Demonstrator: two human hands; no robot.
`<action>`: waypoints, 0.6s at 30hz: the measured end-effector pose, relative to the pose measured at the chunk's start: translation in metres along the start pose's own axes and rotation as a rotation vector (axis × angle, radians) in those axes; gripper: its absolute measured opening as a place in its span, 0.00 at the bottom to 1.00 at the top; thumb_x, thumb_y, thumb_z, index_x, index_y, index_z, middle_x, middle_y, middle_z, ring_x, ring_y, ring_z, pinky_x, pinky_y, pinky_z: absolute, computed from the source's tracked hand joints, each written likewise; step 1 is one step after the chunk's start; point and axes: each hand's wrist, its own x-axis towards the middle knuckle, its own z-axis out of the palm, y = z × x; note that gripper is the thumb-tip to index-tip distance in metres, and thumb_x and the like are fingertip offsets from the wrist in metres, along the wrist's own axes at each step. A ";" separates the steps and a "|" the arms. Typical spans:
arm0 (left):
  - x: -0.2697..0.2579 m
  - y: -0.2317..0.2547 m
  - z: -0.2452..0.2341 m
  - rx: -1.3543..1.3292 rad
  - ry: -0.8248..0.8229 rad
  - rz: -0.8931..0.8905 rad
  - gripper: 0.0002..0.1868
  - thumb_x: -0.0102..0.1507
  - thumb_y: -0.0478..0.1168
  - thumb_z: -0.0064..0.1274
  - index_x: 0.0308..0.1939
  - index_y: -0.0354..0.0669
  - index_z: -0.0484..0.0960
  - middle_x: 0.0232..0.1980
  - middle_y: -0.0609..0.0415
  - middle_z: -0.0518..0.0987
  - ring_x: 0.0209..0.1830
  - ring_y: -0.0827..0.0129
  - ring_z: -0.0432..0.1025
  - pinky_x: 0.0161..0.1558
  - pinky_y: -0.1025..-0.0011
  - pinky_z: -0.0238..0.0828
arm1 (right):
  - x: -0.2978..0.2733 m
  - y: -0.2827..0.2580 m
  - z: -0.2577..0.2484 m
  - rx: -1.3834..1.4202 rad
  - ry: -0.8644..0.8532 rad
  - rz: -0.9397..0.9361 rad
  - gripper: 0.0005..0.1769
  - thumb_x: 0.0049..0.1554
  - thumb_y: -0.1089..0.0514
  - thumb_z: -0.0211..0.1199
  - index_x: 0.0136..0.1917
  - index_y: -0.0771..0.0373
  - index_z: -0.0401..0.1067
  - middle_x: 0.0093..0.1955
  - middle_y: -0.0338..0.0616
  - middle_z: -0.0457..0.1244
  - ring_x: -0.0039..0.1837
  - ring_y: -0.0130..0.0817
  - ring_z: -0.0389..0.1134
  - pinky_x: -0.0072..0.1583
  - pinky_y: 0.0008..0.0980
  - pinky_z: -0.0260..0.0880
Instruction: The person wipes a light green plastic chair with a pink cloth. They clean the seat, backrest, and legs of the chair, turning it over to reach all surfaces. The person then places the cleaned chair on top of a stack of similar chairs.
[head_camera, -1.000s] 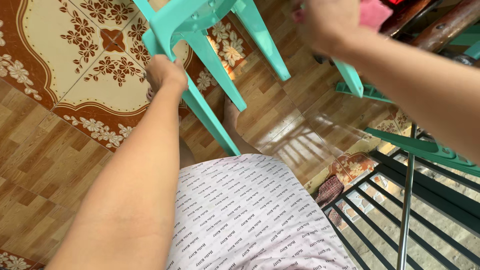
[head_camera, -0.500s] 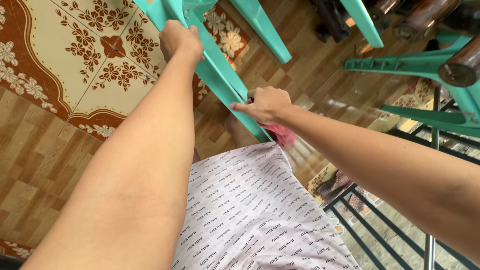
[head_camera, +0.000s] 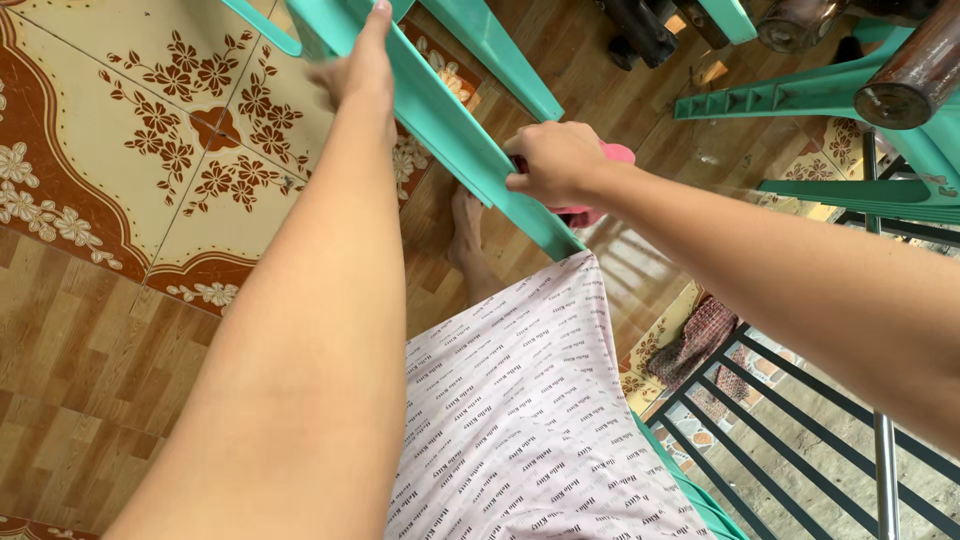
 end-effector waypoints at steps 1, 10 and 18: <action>0.006 -0.009 -0.005 -0.213 -0.238 -0.126 0.38 0.61 0.57 0.57 0.68 0.45 0.60 0.69 0.41 0.63 0.69 0.47 0.61 0.61 0.42 0.67 | 0.001 -0.002 -0.002 -0.008 0.007 -0.001 0.14 0.51 0.48 0.64 0.49 0.50 0.80 0.43 0.46 0.70 0.47 0.50 0.71 0.48 0.49 0.69; 0.039 -0.039 -0.006 -0.060 -0.310 0.014 0.17 0.70 0.43 0.37 0.50 0.38 0.79 0.49 0.47 0.84 0.45 0.59 0.82 0.46 0.58 0.84 | -0.007 0.007 -0.013 0.045 0.006 -0.015 0.16 0.51 0.46 0.65 0.51 0.52 0.79 0.42 0.47 0.70 0.47 0.50 0.71 0.50 0.49 0.69; 0.002 -0.019 0.026 0.403 -0.022 0.215 0.11 0.66 0.39 0.48 0.41 0.33 0.81 0.47 0.46 0.83 0.41 0.60 0.81 0.41 0.60 0.80 | -0.023 0.041 -0.016 0.129 -0.028 0.044 0.23 0.52 0.39 0.72 0.50 0.58 0.80 0.45 0.47 0.72 0.49 0.48 0.72 0.52 0.46 0.71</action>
